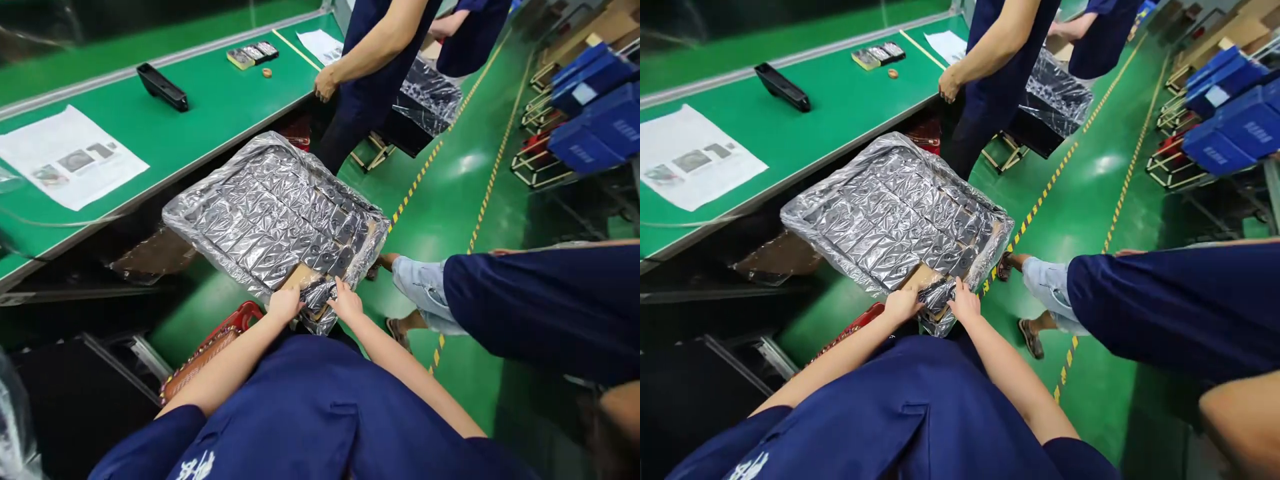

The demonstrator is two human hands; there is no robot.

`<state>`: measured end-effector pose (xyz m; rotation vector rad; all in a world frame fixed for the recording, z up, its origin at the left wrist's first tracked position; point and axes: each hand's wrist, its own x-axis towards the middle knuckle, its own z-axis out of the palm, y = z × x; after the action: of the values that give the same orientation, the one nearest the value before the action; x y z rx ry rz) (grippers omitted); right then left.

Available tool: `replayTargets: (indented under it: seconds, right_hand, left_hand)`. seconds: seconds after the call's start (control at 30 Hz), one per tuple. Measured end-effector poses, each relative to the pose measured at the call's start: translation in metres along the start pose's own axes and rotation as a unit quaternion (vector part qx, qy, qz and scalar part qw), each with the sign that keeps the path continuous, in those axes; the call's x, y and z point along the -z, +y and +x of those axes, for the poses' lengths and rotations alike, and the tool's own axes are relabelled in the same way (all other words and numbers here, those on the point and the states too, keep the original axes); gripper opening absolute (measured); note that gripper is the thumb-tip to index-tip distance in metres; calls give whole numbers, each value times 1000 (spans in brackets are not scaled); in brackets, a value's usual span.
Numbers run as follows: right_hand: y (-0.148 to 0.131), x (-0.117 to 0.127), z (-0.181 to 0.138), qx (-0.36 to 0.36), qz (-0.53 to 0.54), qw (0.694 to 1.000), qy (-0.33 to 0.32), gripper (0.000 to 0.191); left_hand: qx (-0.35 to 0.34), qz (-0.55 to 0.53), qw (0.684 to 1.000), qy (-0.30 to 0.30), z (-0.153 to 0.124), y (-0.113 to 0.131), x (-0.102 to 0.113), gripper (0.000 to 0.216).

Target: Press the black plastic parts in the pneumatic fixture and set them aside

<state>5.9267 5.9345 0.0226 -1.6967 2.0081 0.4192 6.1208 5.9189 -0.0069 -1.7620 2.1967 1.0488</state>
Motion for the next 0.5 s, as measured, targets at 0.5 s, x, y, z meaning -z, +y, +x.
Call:
replayTargets:
  seconds: [0.5]
  right_hand:
    - [26,-12,14,85,192,975,73,19]
  left_hand:
    - [98,-95,986,94,-8,-26,8,25]
